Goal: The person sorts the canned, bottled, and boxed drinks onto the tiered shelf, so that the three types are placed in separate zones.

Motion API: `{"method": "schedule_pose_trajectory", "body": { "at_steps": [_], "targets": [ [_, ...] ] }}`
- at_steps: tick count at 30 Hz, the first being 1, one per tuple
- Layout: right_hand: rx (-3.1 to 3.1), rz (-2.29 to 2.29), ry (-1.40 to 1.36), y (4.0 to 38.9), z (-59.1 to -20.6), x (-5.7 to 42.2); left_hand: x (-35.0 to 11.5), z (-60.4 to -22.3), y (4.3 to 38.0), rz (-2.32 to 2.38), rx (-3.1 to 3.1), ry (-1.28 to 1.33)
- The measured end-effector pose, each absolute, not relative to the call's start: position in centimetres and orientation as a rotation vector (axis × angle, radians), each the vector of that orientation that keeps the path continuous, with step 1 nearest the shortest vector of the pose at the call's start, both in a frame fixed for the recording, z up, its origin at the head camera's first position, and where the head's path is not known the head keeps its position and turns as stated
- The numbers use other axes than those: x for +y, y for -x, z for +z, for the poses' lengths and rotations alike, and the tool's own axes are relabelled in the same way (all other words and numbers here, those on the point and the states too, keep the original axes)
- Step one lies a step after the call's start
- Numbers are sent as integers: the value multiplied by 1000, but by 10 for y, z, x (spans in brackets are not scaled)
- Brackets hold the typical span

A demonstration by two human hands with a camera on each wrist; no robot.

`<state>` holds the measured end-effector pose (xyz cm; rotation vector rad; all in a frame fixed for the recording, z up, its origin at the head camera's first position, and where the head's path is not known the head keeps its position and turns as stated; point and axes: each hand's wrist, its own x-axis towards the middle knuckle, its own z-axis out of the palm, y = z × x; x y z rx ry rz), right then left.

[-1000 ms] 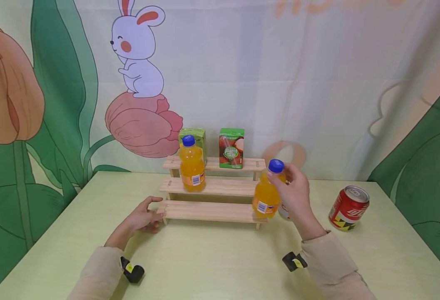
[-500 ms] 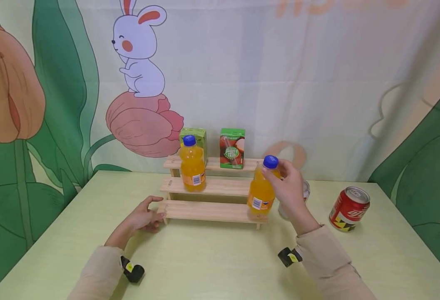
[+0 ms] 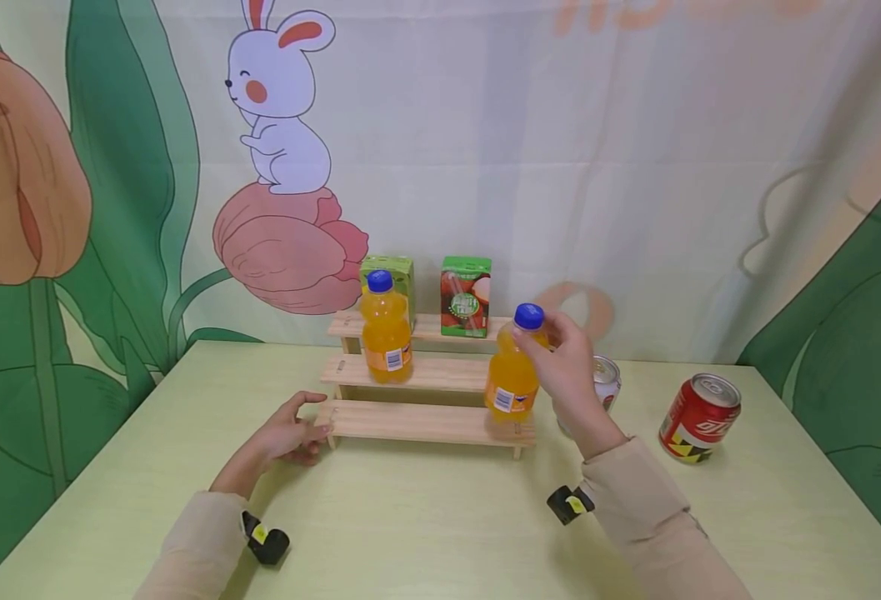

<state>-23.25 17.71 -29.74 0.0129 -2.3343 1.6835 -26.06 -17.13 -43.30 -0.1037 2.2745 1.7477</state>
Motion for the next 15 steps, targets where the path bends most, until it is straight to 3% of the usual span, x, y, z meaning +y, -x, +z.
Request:
{"method": "schedule_pose_trajectory", "body": {
  "at_steps": [15],
  "targets": [
    [-2369, 1731, 3, 238, -288, 166, -171, -432, 260, 1749, 2267, 111]
  ]
}}
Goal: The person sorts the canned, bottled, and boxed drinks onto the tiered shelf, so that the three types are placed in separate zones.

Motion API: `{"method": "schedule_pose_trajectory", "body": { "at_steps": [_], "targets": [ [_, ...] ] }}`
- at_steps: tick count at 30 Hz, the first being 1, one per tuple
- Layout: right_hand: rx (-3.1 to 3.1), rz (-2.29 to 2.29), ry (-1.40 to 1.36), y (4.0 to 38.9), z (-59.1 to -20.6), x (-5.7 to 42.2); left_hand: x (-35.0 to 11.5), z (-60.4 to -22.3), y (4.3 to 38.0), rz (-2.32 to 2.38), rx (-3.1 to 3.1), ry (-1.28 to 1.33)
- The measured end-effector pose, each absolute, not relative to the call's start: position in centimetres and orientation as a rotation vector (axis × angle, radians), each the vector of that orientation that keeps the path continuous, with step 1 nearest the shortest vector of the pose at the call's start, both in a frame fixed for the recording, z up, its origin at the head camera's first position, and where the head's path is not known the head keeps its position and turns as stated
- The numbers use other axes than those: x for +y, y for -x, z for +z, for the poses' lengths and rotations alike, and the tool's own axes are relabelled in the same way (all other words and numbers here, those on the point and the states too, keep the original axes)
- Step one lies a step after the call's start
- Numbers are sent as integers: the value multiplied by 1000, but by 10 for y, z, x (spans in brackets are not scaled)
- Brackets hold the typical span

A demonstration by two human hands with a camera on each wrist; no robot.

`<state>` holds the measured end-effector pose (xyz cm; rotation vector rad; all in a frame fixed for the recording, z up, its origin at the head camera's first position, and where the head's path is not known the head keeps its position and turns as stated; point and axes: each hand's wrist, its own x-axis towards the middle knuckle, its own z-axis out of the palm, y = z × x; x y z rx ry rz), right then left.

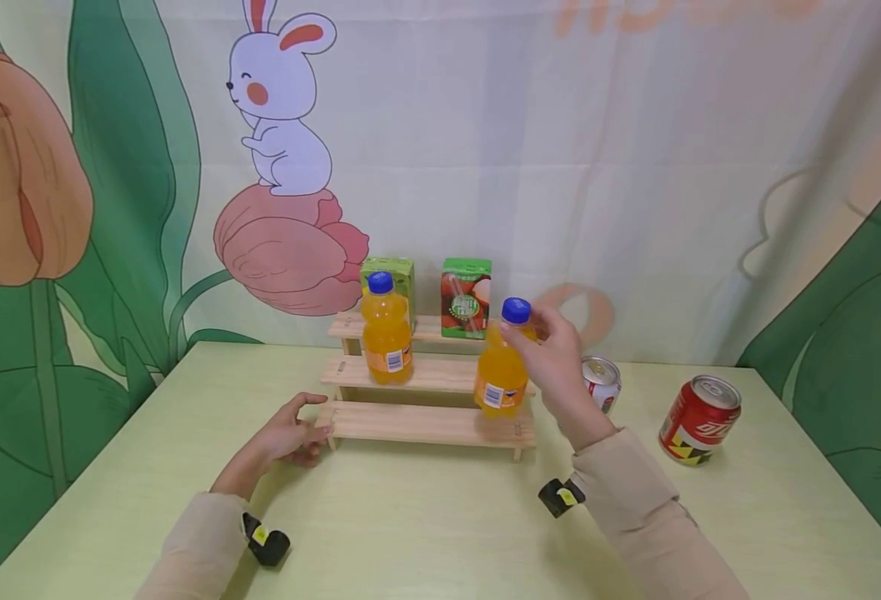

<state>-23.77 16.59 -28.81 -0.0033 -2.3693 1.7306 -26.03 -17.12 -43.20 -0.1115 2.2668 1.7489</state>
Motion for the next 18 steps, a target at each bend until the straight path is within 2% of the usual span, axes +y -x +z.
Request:
{"method": "schedule_pose_trajectory", "body": {
  "at_steps": [18],
  "targets": [
    [-2339, 1733, -36, 254, -282, 146, -172, -431, 259, 1730, 2260, 109]
  ]
}}
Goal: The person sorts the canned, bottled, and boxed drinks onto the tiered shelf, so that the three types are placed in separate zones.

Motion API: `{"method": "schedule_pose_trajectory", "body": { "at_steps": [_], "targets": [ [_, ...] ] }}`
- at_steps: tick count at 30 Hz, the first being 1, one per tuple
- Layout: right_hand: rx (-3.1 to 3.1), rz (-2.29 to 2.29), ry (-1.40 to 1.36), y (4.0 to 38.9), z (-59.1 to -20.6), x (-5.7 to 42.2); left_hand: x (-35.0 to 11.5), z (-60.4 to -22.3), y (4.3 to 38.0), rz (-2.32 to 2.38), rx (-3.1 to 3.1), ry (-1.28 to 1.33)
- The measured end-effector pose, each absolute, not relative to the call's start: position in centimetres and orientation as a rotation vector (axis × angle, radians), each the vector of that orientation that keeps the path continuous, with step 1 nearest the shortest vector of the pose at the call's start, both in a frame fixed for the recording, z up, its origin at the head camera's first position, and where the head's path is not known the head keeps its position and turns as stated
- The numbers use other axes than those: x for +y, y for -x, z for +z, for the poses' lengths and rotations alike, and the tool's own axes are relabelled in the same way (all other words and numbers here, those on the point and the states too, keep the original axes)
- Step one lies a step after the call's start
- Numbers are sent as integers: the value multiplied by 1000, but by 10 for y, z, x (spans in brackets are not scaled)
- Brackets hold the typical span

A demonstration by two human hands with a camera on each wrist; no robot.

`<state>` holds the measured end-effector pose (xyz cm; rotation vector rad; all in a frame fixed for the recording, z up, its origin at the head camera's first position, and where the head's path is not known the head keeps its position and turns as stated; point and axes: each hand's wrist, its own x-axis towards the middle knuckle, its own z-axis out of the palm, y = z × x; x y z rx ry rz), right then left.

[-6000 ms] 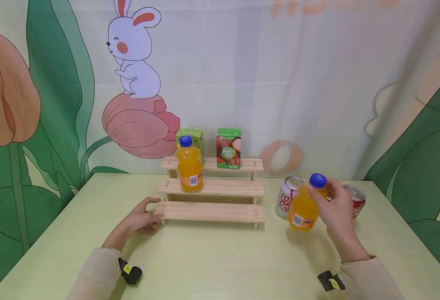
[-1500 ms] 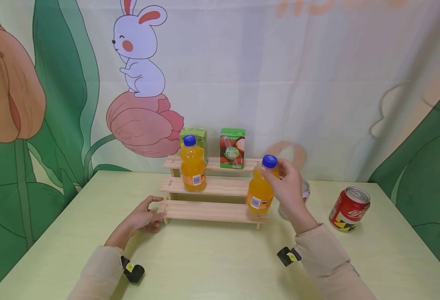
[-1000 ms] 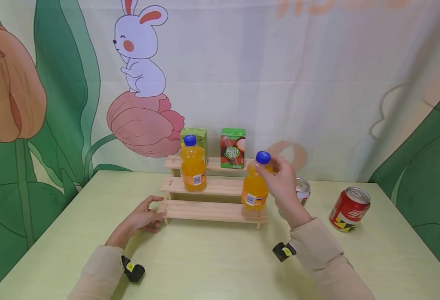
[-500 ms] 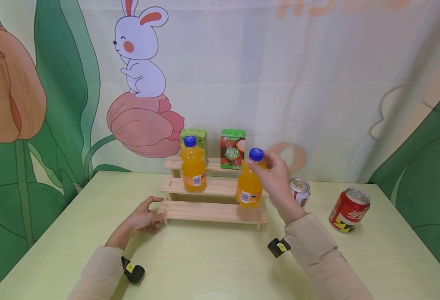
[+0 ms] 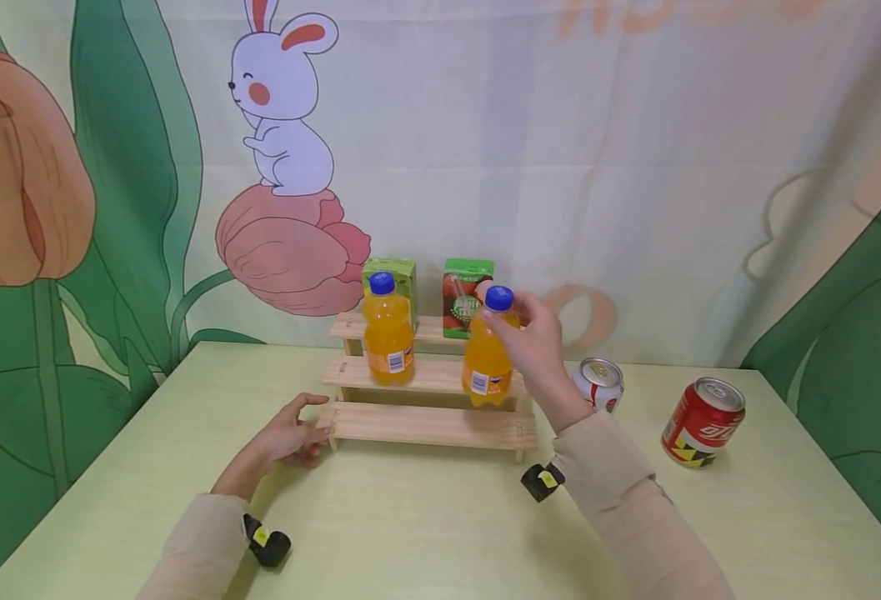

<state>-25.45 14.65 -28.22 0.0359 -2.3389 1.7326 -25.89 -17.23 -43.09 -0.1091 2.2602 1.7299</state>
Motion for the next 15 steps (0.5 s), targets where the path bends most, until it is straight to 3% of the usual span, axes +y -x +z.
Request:
{"method": "schedule_pose_trajectory", "body": {
  "at_steps": [15],
  "targets": [
    [-2296, 1782, -43, 277, -285, 133, -172, -434, 260, 1759, 2268, 120]
  ]
}}
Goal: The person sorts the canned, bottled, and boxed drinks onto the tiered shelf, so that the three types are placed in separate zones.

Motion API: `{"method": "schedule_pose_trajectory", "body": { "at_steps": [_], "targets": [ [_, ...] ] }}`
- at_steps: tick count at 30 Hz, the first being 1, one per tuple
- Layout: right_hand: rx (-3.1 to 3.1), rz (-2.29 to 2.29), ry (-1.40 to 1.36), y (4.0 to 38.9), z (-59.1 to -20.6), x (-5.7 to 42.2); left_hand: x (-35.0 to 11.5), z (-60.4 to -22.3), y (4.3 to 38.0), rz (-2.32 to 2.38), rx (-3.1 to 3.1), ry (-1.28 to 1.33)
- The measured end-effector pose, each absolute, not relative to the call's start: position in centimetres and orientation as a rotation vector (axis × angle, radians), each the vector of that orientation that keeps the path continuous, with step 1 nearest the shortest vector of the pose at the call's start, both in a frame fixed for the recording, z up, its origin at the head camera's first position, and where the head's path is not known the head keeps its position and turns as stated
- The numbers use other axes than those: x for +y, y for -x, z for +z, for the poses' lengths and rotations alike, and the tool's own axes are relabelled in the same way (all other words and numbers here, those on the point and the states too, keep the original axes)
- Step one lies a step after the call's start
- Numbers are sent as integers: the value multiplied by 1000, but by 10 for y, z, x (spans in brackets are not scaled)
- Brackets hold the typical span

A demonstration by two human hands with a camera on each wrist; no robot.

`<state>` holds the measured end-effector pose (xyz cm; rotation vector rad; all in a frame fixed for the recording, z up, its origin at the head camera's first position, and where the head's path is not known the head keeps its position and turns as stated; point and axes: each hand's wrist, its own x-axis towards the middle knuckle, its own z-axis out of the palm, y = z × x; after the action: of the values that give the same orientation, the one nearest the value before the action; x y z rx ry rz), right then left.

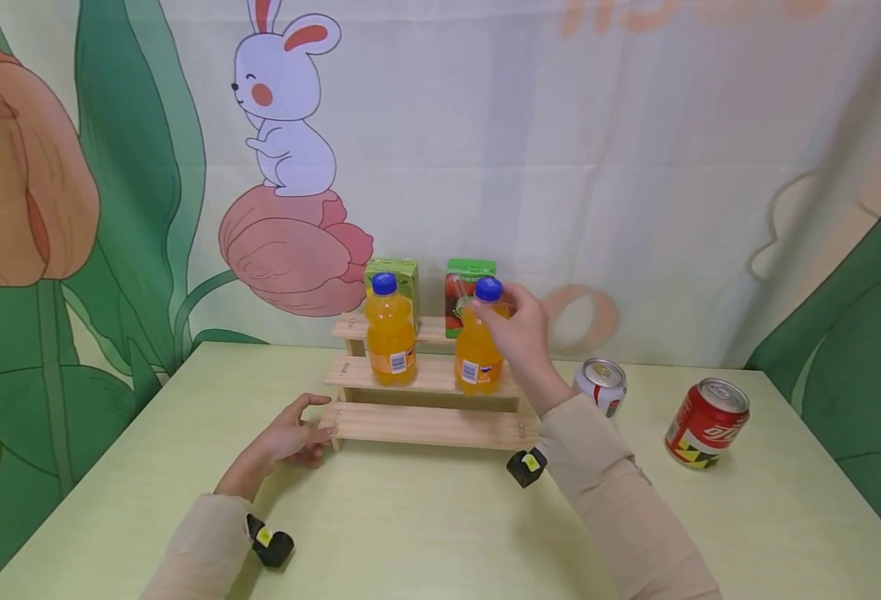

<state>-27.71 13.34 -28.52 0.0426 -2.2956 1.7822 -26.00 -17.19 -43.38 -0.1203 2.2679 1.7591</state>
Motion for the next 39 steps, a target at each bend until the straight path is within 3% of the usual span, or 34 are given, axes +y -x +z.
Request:
{"method": "schedule_pose_trajectory", "body": {
  "at_steps": [39],
  "targets": [
    [-2362, 1684, 12, 290, -291, 113, -173, -431, 258, 1764, 2258, 67]
  ]
}}
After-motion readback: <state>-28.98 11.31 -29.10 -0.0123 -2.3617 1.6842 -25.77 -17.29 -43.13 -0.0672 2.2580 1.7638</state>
